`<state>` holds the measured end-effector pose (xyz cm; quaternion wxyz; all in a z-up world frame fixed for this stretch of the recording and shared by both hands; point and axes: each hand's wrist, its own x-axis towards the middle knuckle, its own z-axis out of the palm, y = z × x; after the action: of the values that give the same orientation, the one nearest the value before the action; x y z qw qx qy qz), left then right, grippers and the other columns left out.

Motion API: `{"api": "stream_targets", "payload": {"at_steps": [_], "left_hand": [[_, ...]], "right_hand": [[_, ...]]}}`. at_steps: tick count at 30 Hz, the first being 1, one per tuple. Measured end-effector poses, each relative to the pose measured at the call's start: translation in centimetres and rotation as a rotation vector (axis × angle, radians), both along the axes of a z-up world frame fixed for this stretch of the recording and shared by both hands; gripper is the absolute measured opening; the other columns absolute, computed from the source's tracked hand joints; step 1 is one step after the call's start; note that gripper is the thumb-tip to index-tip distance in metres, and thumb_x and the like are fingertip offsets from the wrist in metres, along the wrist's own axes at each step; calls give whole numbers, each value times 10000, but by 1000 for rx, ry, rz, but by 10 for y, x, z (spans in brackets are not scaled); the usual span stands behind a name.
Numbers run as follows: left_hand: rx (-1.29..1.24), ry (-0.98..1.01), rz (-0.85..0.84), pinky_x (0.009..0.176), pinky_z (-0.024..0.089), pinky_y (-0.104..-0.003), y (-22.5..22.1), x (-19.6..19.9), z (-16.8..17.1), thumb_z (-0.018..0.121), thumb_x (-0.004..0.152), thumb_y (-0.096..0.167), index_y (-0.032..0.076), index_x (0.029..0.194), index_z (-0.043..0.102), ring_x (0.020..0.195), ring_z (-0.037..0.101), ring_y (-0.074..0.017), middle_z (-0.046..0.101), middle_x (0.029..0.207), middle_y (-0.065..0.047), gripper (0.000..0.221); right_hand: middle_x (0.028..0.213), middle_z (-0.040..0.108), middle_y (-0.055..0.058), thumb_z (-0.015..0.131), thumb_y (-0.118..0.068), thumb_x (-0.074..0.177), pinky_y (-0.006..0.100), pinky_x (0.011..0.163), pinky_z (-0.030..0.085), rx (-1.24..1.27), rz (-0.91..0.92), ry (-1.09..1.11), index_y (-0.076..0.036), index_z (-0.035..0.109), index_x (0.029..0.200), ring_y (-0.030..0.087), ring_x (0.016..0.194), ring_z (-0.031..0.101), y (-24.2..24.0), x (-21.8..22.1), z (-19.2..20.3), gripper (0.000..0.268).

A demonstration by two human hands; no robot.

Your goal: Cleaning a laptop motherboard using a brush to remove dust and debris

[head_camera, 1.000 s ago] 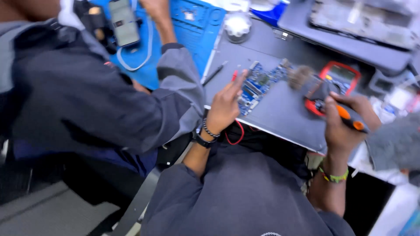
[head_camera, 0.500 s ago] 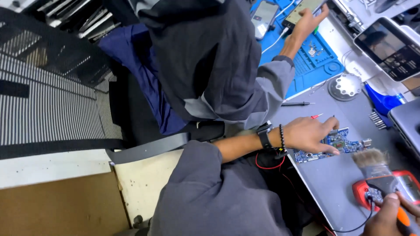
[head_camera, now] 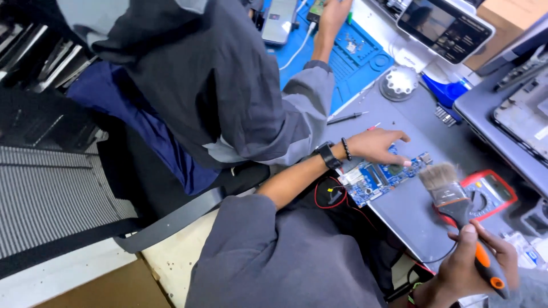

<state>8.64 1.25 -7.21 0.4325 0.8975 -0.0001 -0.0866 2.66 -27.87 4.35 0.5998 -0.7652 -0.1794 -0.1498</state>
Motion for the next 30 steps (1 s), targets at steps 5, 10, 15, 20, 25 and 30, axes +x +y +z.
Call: {"api": "stream_targets", "payload": {"at_steps": [5,10,15,20,25,30], "left_hand": [[-132,-123,-79,871,544,-329,1,-17,38,590,861,582,155,1070,796,1006,758,-162,816,1069,2,518],[-451,-291,329,853,539,-245,3,-33,94,663,918,472,198,1060,783,946,745,-73,814,1014,42,331],[-424,-577,550,911,614,-259,-8,-22,76,748,965,182,125,1127,746,984,755,-89,780,1100,3,171],[-315,-555,515,786,611,-233,-9,-26,72,706,1011,256,122,1248,724,1045,768,-106,752,1230,-49,273],[-285,-511,442,834,600,-237,-7,-19,72,632,1054,294,143,1287,702,1083,751,-79,751,1255,-49,287],[-327,-449,492,834,616,-275,-4,-16,74,576,1057,366,105,1298,687,1104,753,-145,756,1252,-64,372]], "right_hand": [[1040,699,359,691,77,1071,387,799,603,67,-80,13,166,621,1117,386,817,722,-11,0,-22,122],[958,485,174,708,21,1012,411,640,642,257,-142,107,74,592,1037,386,921,744,-9,2,-27,131],[970,644,245,686,-24,912,344,593,629,345,-148,206,31,612,994,302,776,672,23,9,-15,124],[995,618,181,709,-40,936,361,600,662,388,-171,225,30,615,993,319,947,749,33,18,-32,131],[988,549,111,714,-1,930,364,566,646,543,-41,304,-21,622,992,319,983,753,47,28,-53,112],[801,735,143,708,-15,998,347,988,458,-46,-158,82,3,655,1025,188,885,686,46,19,-42,62]]}}
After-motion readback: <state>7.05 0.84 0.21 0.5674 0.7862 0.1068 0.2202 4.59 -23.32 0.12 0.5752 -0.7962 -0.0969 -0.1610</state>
